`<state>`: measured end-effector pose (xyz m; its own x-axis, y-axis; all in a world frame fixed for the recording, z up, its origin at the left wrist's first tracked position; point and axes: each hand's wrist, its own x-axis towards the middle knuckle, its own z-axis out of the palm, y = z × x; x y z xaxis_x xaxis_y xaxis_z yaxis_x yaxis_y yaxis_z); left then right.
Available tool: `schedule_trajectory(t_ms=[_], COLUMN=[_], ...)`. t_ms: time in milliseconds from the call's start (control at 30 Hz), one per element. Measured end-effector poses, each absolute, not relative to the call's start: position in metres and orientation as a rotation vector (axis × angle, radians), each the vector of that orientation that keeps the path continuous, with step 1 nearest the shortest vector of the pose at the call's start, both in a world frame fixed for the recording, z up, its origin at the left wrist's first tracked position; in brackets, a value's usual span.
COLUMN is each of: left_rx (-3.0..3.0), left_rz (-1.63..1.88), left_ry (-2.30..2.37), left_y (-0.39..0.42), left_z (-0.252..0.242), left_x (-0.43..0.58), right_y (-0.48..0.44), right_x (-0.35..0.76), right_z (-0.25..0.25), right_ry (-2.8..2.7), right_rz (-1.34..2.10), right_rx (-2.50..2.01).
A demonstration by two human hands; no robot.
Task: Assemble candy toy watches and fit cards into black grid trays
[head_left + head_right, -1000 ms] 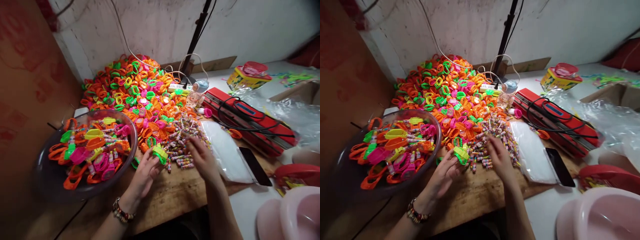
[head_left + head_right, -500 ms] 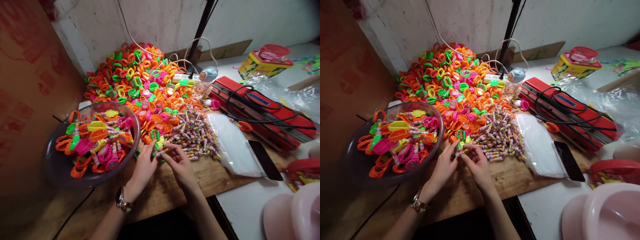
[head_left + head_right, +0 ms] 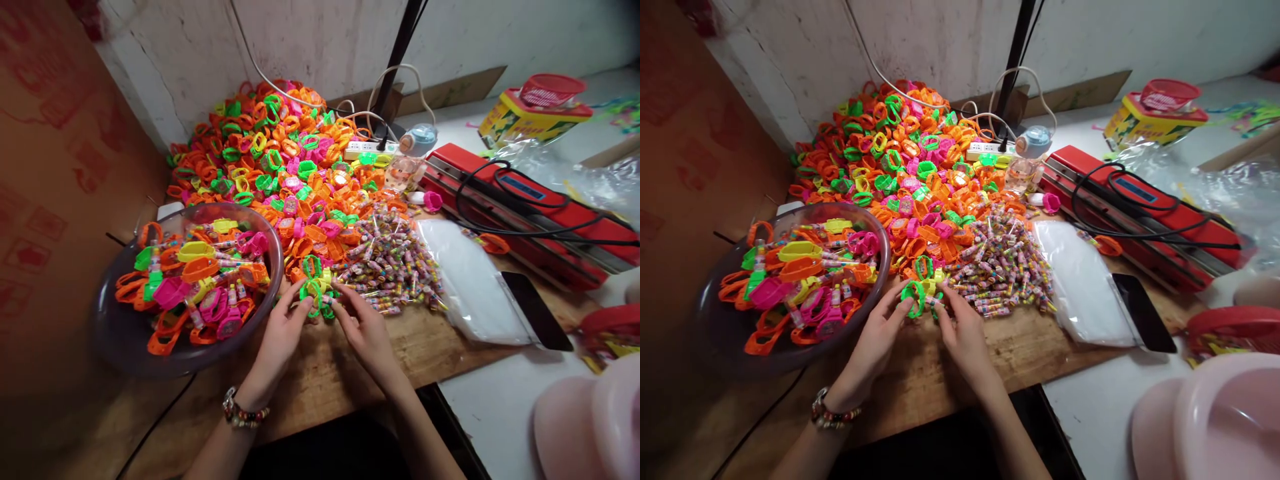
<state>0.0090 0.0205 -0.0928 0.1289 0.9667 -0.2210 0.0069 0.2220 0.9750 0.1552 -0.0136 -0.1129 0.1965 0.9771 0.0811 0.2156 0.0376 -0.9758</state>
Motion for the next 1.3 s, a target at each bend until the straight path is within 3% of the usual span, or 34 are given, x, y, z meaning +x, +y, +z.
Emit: schedule_trajectory(t_ms=[300,467,867,1100,1300], left_rx=[1.343,1.28,1.06,1.413,1.979], left_rz=[0.966,1.077,1.102,1.194,1.23], left_ry=[1.271,1.269,1.248,1.284,1.288], left_y=[0.004,0.003,-0.004,-0.012,-0.015], left_z=[-0.059,-0.054,-0.047,-0.057,-0.055], left_x=[0.011,0.009,0.001,-0.007,-0.016], right_y=[-0.03,-0.041,-0.054,-0.053,-0.051], right_x=[0.162,0.155,0.135,0.128,0.129], right_z=[-0.056,-0.053,-0.05,-0.053,-0.058], right_ry=[-1.281,-1.468,-1.418,-1.407,-1.743], right_rz=[0.908,0.751,0.796,0.704,0.473], right_rx=[-1.276,-1.317,-1.394,-1.478,-1.507])
